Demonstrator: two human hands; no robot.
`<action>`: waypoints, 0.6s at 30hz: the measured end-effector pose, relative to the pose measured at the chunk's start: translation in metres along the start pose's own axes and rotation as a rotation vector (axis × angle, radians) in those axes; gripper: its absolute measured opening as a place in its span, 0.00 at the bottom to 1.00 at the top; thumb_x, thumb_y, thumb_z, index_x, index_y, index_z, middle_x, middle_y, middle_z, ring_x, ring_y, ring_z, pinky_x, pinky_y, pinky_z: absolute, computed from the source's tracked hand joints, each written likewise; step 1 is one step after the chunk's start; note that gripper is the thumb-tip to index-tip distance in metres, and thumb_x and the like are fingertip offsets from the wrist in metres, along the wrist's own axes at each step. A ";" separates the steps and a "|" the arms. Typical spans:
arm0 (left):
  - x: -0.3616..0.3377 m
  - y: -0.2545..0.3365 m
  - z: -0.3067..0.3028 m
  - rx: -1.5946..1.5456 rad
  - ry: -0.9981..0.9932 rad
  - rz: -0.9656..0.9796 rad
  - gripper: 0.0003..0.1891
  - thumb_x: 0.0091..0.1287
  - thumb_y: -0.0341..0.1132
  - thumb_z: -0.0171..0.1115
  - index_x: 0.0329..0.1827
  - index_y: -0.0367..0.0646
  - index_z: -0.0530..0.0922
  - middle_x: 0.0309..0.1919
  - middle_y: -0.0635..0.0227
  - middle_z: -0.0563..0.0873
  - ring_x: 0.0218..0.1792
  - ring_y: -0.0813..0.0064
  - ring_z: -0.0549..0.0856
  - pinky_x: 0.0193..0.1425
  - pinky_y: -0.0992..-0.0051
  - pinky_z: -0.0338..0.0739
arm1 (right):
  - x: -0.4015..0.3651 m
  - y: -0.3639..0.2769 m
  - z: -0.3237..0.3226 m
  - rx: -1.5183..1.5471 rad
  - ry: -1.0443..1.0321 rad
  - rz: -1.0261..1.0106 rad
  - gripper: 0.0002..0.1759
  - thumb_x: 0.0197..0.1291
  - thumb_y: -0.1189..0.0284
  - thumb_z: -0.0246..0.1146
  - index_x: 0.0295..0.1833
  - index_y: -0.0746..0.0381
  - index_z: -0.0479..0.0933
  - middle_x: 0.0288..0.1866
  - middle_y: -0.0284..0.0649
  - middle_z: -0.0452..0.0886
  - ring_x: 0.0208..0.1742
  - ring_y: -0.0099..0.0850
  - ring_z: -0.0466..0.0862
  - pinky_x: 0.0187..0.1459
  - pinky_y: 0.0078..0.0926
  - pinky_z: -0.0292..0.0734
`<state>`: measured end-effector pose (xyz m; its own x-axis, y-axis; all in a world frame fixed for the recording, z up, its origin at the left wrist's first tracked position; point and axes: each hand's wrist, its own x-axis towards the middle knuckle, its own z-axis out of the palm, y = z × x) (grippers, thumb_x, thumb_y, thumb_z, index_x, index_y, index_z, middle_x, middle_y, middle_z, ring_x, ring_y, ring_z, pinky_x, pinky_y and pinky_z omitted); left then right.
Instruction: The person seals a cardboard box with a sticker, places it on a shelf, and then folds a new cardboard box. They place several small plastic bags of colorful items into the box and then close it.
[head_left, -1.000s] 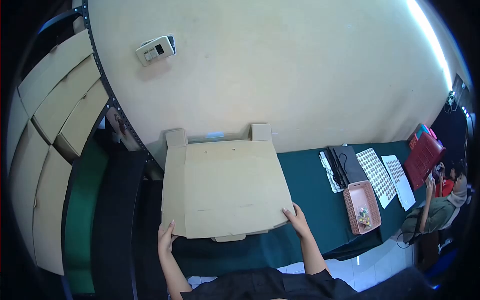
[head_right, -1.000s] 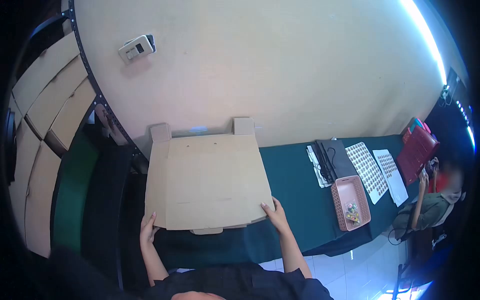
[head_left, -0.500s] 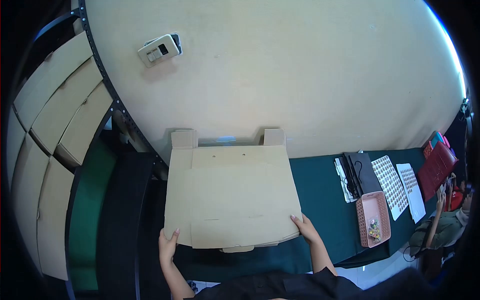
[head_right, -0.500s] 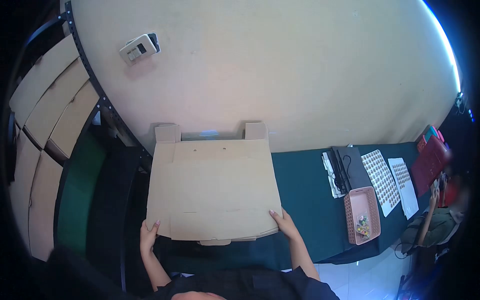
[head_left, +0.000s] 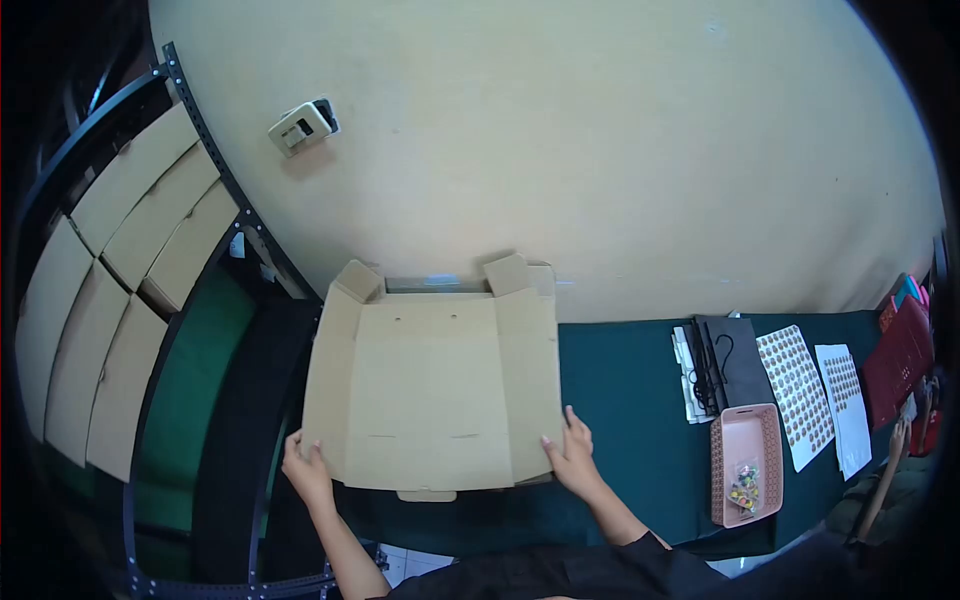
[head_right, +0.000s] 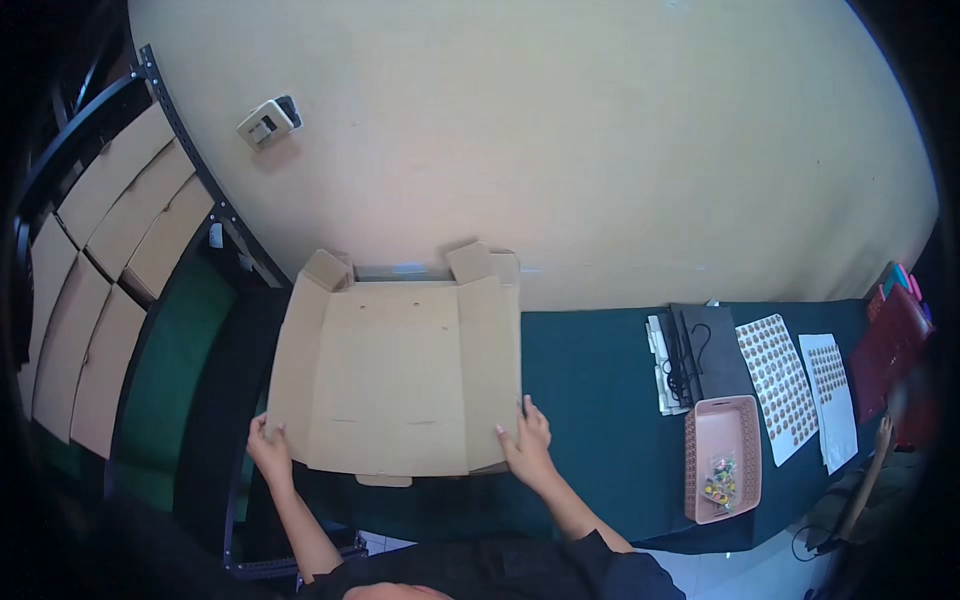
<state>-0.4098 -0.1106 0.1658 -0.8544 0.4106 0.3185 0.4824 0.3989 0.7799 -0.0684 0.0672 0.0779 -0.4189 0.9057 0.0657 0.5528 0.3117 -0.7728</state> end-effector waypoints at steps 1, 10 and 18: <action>-0.008 0.018 -0.002 0.005 0.004 -0.001 0.14 0.57 0.22 0.57 0.47 0.34 0.74 0.40 0.51 0.82 0.45 0.59 0.81 0.51 0.63 0.71 | 0.000 0.004 -0.001 0.004 -0.012 -0.029 0.33 0.61 0.63 0.53 0.67 0.67 0.55 0.68 0.61 0.52 0.67 0.52 0.55 0.67 0.41 0.47; -0.107 0.166 -0.018 0.014 0.349 0.382 0.13 0.66 0.24 0.49 0.52 0.32 0.73 0.45 0.52 0.82 0.46 0.66 0.82 0.50 0.71 0.75 | -0.003 0.027 -0.026 0.335 0.002 -0.163 0.24 0.63 0.68 0.51 0.63 0.66 0.61 0.61 0.50 0.64 0.66 0.42 0.56 0.65 0.35 0.51; -0.194 0.208 0.004 -0.273 0.399 0.408 0.10 0.63 0.23 0.56 0.47 0.29 0.75 0.43 0.55 0.82 0.42 0.71 0.82 0.48 0.75 0.75 | -0.051 0.074 -0.117 0.828 0.222 -0.007 0.25 0.67 0.67 0.50 0.64 0.70 0.59 0.59 0.46 0.70 0.60 0.29 0.69 0.60 0.24 0.61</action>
<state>-0.1433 -0.1039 0.2640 -0.6435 0.1267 0.7549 0.7632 0.0295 0.6455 0.0778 0.0772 0.0912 -0.2215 0.9669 0.1270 -0.1899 0.0850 -0.9781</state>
